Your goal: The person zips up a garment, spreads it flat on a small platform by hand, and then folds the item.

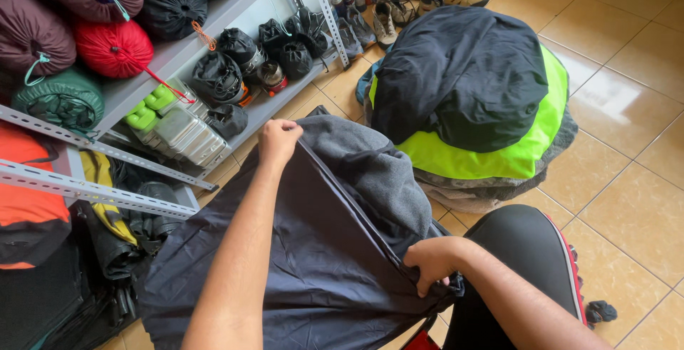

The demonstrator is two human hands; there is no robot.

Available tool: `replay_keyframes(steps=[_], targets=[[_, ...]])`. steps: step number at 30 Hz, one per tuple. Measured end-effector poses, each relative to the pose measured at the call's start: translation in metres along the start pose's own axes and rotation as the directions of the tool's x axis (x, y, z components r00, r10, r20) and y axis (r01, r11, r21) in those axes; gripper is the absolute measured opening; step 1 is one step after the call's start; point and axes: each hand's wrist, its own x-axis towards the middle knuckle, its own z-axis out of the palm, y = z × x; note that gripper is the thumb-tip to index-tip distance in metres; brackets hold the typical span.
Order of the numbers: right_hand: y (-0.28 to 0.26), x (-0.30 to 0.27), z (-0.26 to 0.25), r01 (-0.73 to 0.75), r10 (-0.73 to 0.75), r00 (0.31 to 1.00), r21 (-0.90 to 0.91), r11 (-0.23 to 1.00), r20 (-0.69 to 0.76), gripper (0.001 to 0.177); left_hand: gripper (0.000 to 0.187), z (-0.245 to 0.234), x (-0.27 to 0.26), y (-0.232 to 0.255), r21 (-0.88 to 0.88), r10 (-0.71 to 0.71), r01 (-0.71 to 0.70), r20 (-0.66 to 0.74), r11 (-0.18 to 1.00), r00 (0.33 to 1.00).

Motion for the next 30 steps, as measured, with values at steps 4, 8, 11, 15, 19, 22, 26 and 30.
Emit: replay_keyframes(steps=[4, 8, 11, 15, 19, 22, 26, 30], targets=[[-0.001, -0.004, -0.004, -0.01, 0.01, 1.0, 0.001, 1.0, -0.021, 0.037, 0.023, 0.016, 0.009, -0.043, 0.027, 0.126, -0.123, -0.124, 0.992, 0.984], [0.005, 0.011, 0.003, 0.014, -0.022, 0.996, -0.09, 0.996, -0.082, 0.043, 0.043, -0.016, -0.008, -0.078, 0.019, 0.15, -0.151, -0.291, 0.988, 0.945], [0.005, 0.016, 0.003, 0.019, -0.036, 0.994, -0.167, 0.986, -0.102, 0.047, 0.046, -0.031, -0.029, -0.113, 0.098, 0.042, -0.02, -0.237, 0.995, 0.971], [0.007, 0.024, 0.007, 0.094, -0.111, 0.991, -0.205, 0.974, -0.073, 0.045, 0.046, -0.051, -0.068, -0.136, 0.181, -0.168, 0.185, -0.105, 0.966, 0.98], [-0.025, 0.004, 0.014, 0.149, -0.153, 0.988, -0.133, 0.98, -0.019, 0.037, 0.049, -0.045, -0.116, -0.121, 0.383, 0.12, -0.025, -0.227, 0.924, 0.966], [-0.063, -0.02, 0.017, 0.331, -0.338, 0.941, -0.179, 0.926, -0.011, 0.04, 0.031, -0.04, -0.158, -0.067, 0.427, 0.601, -0.496, -0.153, 0.756, 0.784], [-0.061, -0.019, 0.006, 0.262, -0.267, 0.964, 0.12, 0.957, 0.021, 0.031, 0.043, -0.008, -0.203, -0.057, 0.306, 0.579, -0.652, 0.302, 0.694, 0.758], [-0.035, -0.009, -0.052, -0.002, 0.075, 0.775, 0.116, 0.993, -0.627, 0.043, 0.046, 0.008, -0.19, -0.094, 0.43, 0.544, -0.6, 0.261, 0.674, 0.798]])
